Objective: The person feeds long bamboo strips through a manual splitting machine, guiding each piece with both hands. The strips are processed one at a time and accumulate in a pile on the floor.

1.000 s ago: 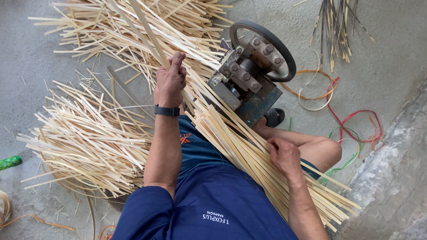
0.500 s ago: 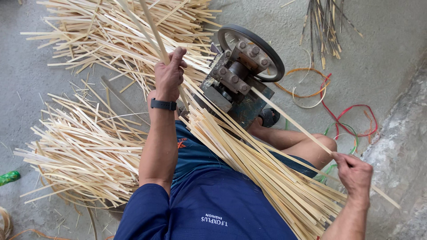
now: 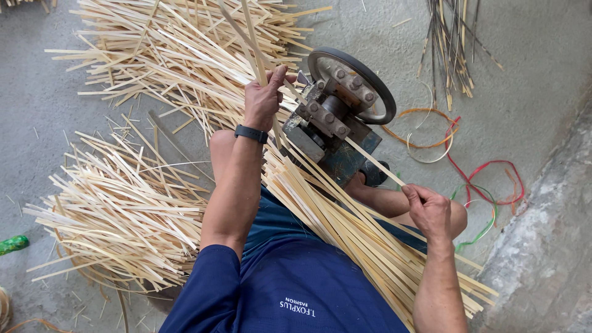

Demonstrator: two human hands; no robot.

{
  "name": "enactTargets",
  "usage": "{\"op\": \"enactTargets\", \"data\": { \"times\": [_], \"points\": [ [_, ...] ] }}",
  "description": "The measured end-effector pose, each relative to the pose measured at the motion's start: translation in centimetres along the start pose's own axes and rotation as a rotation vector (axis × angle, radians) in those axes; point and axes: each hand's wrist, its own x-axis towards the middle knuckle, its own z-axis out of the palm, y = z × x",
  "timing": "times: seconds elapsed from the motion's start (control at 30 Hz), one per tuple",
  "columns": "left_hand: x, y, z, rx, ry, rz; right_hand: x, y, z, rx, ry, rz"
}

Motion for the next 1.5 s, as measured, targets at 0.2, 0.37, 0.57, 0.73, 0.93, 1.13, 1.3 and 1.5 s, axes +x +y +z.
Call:
{"op": "enactTargets", "data": {
  "times": [0.2, 0.37, 0.57, 0.73, 0.93, 1.13, 1.3, 1.5],
  "points": [
    [0.3, 0.6, 0.1, 0.017, 0.023, 0.072, -1.9, -3.0, 3.9, -0.021, -0.294, -0.15],
    [0.6, 1.9, -1.1, 0.065, -0.016, 0.165, -3.4, -4.0, 5.4, -0.039, -0.269, -0.099],
    [0.9, 4.6, -5.1, 0.064, 0.132, 0.28, -3.6, 1.2, 0.0, 0.056, -0.193, 0.129],
    [-0.1, 4.5, -6.8, -0.224, 0.124, 0.171, -5.7, 7.6, -7.9, 0.024, -0.042, 0.107],
    [-1.8, 3.0, -5.7, -0.154, 0.142, -0.038, -7.5, 12.0, -9.9, 0.005, 0.12, 0.134],
    [-1.8, 2.4, -3.7, -0.043, 0.131, -0.084, -6.1, 9.3, -7.2, -0.036, 0.109, 0.215],
    [-1.7, 1.3, -1.3, 0.071, 0.065, -0.059, -2.7, 3.5, -2.8, -0.034, 0.11, -0.134],
    [-0.2, 0.1, -0.5, -0.046, 0.082, -0.019, -0.8, -1.3, -1.2, -0.049, 0.057, -0.048]
  ]
}}
